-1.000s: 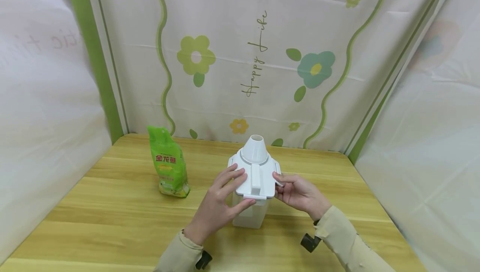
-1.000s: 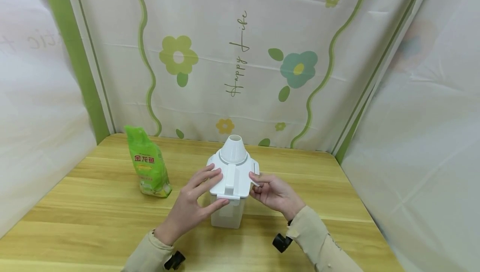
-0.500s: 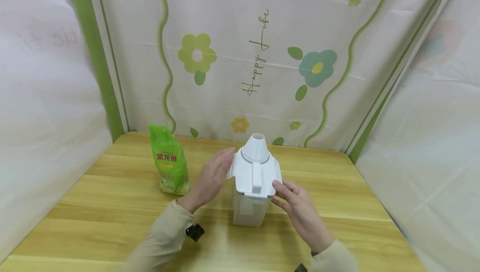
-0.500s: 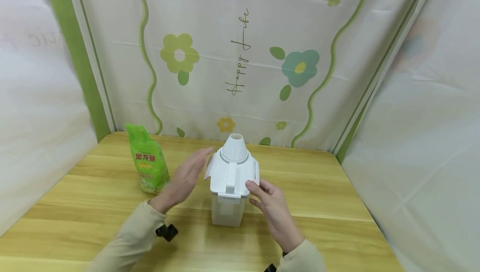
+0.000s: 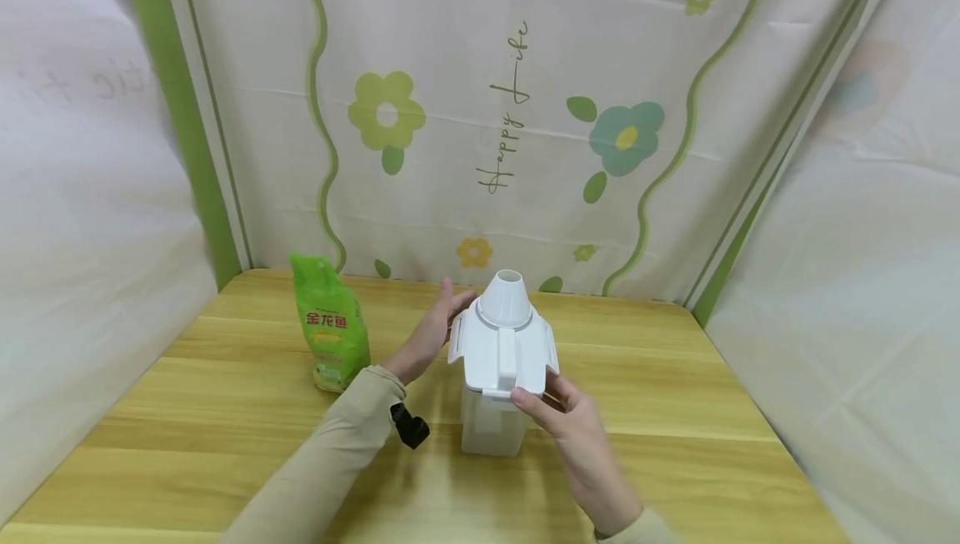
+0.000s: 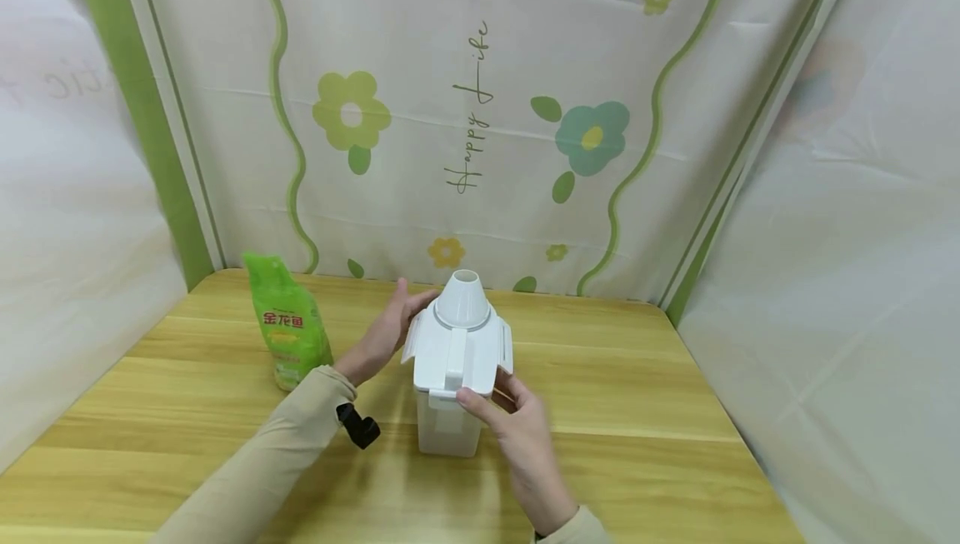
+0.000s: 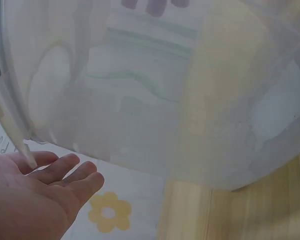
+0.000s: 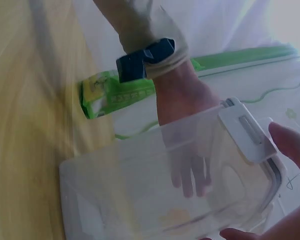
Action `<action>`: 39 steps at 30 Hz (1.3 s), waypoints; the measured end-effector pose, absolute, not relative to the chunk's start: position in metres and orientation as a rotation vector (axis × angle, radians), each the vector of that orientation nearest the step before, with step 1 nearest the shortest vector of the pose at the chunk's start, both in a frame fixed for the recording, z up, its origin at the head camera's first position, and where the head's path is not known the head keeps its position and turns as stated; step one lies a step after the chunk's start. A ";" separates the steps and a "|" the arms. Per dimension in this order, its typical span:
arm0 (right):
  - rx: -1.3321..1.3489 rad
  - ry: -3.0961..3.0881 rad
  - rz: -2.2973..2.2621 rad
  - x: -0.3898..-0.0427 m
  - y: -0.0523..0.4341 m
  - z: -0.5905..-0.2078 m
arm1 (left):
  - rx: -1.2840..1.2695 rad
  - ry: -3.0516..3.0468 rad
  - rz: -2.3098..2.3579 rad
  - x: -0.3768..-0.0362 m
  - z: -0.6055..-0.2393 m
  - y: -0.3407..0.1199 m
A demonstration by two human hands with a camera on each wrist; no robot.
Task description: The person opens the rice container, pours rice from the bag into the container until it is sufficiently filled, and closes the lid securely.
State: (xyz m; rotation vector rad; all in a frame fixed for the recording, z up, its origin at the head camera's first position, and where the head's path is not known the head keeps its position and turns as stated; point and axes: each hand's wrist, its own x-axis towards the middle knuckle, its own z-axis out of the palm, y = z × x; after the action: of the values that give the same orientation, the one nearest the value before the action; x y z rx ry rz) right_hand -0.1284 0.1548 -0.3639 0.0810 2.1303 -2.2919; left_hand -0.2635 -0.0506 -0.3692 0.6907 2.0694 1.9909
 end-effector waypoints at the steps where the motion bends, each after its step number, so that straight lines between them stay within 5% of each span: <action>1: 0.086 2.122 -2.300 -0.128 0.154 -0.365 | 0.696 2.063 1.985 -0.264 -0.370 -0.049; 39: 0.103 2.036 -2.373 -0.128 0.153 -0.372 | 0.584 2.013 2.047 -0.266 -0.373 -0.042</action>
State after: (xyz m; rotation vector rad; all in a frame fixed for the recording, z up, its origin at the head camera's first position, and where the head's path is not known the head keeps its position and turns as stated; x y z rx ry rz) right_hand -0.1284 0.1527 -0.3719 0.1033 2.0356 -2.3726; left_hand -0.2659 -0.0417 -0.3732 0.5839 2.0135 2.0470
